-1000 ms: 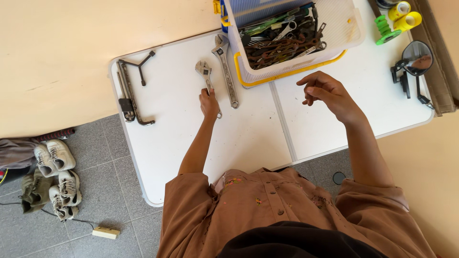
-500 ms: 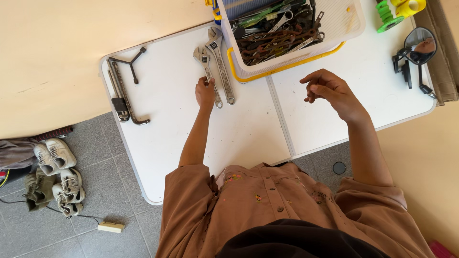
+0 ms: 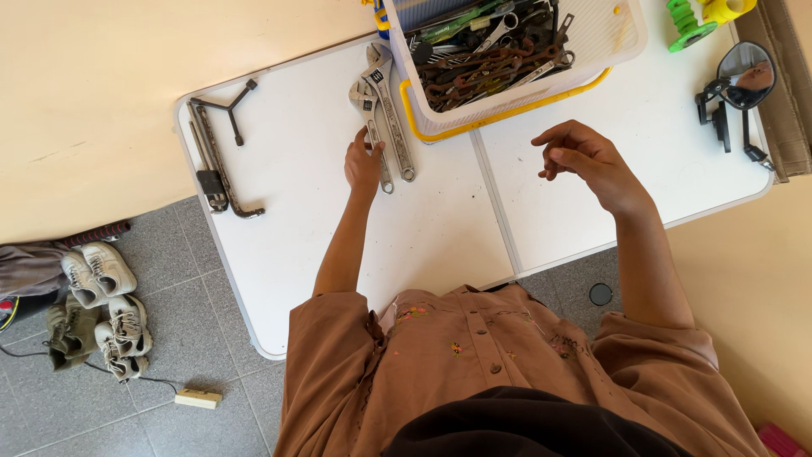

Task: The person opens the lid of a plastic toolbox on a folding table and removes items one at a time, placing a round mirror, a file, tape rolls, hex keys and wrenches onto the table surface beside the box.

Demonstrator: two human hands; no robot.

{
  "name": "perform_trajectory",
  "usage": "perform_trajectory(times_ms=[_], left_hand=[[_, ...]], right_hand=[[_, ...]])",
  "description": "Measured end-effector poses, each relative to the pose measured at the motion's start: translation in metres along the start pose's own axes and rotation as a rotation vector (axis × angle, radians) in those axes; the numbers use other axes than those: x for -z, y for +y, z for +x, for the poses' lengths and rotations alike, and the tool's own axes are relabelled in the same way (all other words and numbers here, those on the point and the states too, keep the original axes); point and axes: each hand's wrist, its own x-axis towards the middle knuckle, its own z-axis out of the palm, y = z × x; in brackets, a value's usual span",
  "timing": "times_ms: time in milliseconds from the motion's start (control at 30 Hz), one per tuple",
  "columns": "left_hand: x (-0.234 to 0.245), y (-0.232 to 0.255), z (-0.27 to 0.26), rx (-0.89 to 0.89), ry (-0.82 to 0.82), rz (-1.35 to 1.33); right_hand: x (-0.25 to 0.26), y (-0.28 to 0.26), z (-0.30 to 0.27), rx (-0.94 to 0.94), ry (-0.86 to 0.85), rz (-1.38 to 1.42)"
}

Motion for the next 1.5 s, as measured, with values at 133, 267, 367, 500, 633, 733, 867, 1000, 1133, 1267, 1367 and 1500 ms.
perform_trajectory(times_ms=[133,267,367,500,633,733,867,1000,1133,1267,1367,1500], left_hand=[[-0.002,0.002,0.003,-0.029,0.011,0.081],[0.0,0.007,0.003,0.017,0.024,0.156],[0.001,0.012,0.008,0.031,-0.033,0.249],[-0.005,0.015,0.011,0.061,-0.087,0.321],[-0.01,0.011,0.011,0.042,-0.066,0.308],[-0.013,0.007,0.01,0.004,-0.035,0.314],[-0.012,0.001,0.007,0.015,-0.047,0.256],[-0.009,0.0,0.004,0.019,-0.05,0.2],[-0.012,0.001,0.005,0.04,-0.069,0.201],[-0.014,0.005,0.006,0.042,-0.064,0.211],[-0.013,0.009,0.003,0.04,-0.066,0.22],[-0.008,0.017,0.0,0.041,-0.065,0.213]], right_hand=[[0.002,0.002,-0.003,-0.004,0.014,0.01],[0.005,0.005,-0.007,-0.001,0.028,0.003],[0.007,0.008,-0.008,0.0,0.031,0.023],[0.007,0.01,-0.011,-0.017,0.047,0.029],[0.009,0.011,-0.013,-0.026,0.064,0.023],[0.01,0.012,-0.014,-0.022,0.062,0.031],[0.01,0.014,-0.013,-0.027,0.05,0.041],[0.009,0.015,-0.011,-0.029,0.017,0.058],[0.013,0.017,-0.008,-0.021,0.002,0.057],[0.019,0.021,-0.005,-0.031,-0.006,0.051],[0.025,0.026,-0.004,-0.048,-0.012,0.058],[0.038,0.032,0.0,-0.05,-0.024,0.072]])
